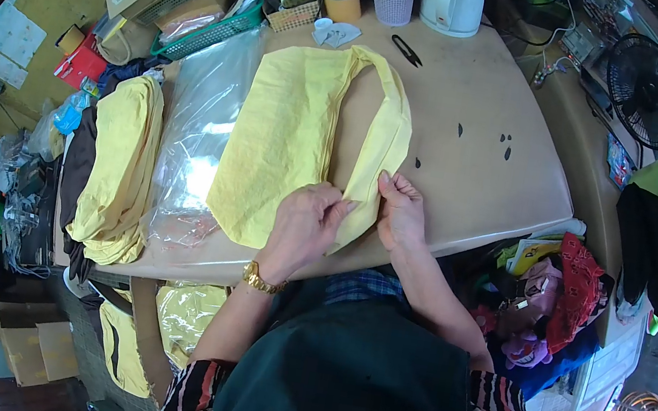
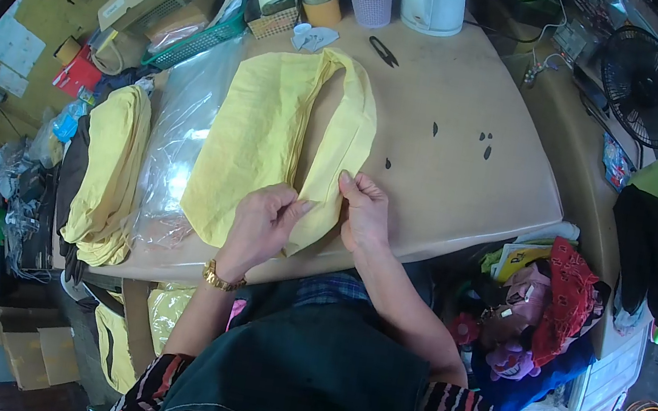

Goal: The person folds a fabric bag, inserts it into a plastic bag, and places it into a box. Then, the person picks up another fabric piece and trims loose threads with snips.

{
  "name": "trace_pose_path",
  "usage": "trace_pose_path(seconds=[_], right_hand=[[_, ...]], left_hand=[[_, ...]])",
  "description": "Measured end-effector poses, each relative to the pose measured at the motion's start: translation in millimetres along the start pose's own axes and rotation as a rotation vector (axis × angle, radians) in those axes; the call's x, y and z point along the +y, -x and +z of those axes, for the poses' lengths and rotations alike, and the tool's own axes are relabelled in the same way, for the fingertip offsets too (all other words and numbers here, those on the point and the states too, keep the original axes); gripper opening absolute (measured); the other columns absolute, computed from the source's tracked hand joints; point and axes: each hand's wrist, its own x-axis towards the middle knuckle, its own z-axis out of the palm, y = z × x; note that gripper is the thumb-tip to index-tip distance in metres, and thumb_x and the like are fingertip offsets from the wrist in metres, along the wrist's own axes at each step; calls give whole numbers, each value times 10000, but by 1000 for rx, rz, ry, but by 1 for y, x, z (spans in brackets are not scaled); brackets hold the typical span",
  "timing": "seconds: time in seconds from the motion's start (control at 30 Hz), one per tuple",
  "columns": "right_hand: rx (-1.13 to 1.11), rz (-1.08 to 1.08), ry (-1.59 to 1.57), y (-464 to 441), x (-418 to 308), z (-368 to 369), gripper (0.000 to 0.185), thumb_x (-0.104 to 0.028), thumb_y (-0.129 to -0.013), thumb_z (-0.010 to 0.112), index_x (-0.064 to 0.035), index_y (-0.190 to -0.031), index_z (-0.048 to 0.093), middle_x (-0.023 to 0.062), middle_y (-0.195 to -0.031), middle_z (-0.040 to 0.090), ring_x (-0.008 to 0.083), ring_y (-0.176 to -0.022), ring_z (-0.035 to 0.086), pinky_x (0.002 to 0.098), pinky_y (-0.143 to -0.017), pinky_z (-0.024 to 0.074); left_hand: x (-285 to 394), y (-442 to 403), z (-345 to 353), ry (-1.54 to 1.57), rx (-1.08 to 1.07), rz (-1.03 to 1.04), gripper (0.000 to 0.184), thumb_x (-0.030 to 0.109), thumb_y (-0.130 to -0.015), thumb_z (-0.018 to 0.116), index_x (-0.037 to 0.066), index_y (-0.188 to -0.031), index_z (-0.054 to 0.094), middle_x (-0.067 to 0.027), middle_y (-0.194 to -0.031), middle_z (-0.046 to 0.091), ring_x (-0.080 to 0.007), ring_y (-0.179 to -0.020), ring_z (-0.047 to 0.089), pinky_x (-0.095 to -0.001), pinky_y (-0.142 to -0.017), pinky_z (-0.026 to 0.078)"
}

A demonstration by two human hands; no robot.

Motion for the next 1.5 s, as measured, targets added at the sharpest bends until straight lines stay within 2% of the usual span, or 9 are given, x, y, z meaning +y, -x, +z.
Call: trace_pose_path(seconds=[0.13,0.3,0.4,0.57,0.67,0.87,1.17,1.37,1.5], right_hand=[[285,-24,287,-21,-35,-12,120,-123,-953,605,-8,-970,634,36,-942,659,136,-872,608,272,-815,480],[224,-1165,1154,19,-97,5,365,-65,-868,641,-36,-1210,514,133,-1215,551,246,-1125,538,346,-973,428],[-526,-627,1519,86,-64,40,589,-210,-758,752,-31,-1255,491,177,-1220,529,367,-1213,482,496,-1100,311],[-456,-609,2279,72,-81,6,608,-443,-662,798,-85,-1118,616,96,-1214,573,274,-1230,477,613,-1137,153],[-339,-751,2323,75,-116,-18,527,-239,-665,795,-76,-1118,582,114,-1238,542,304,-1246,466,594,-1134,208],[-435,-1009,2116,59,-116,-41,453,-98,-604,731,-78,-1023,561,107,-1161,556,306,-1184,503,533,-1074,327],[-430,-1114,1899,42,-168,-61,273,22,-589,640,-76,-827,550,59,-911,588,271,-848,624,402,-798,514],[-384,-529,2346,66,-172,-55,211,-2,-744,568,-47,-938,634,103,-1160,625,285,-1138,572,514,-1059,364],[-320,-853,2150,70,-142,-2,373,-112,-805,621,-32,-1168,598,146,-1275,575,318,-1229,525,553,-1086,314]], left_hand=[[-4,-2,-11,301,-121,192,298,212,-940,542,-20,-768,616,-184,-872,658,-345,-806,614,-422,-772,473],[-75,-29,-19,-384,-93,208,364,282,-987,462,73,-1266,566,-186,-1448,428,-429,-1341,359,-463,-1122,298],[-98,-36,10,-470,-95,278,466,371,-1002,408,77,-1355,493,-271,-1445,391,-496,-1282,410,-494,-1106,328],[-11,-7,8,-329,-361,-168,655,530,-977,374,24,-1393,414,-381,-1304,458,-517,-942,610,-523,-894,484],[1,6,-21,-292,-609,-164,689,503,-919,523,84,-1445,375,-315,-1366,451,-468,-1107,568,-541,-995,419],[-92,-5,-28,-623,-69,232,670,204,-751,707,237,-1384,490,-98,-1438,449,-302,-1380,356,-619,-1127,186],[-63,31,-54,-226,-112,160,149,29,-706,642,60,-834,571,-101,-758,538,-296,-790,584,-405,-723,473],[-52,78,-37,-405,-411,4,346,60,-695,684,72,-1002,525,-160,-1057,572,-361,-1041,571,-482,-896,436],[-21,73,-27,-327,-76,120,538,247,-803,691,85,-1277,494,-199,-1386,447,-402,-1306,411,-571,-1064,302]])
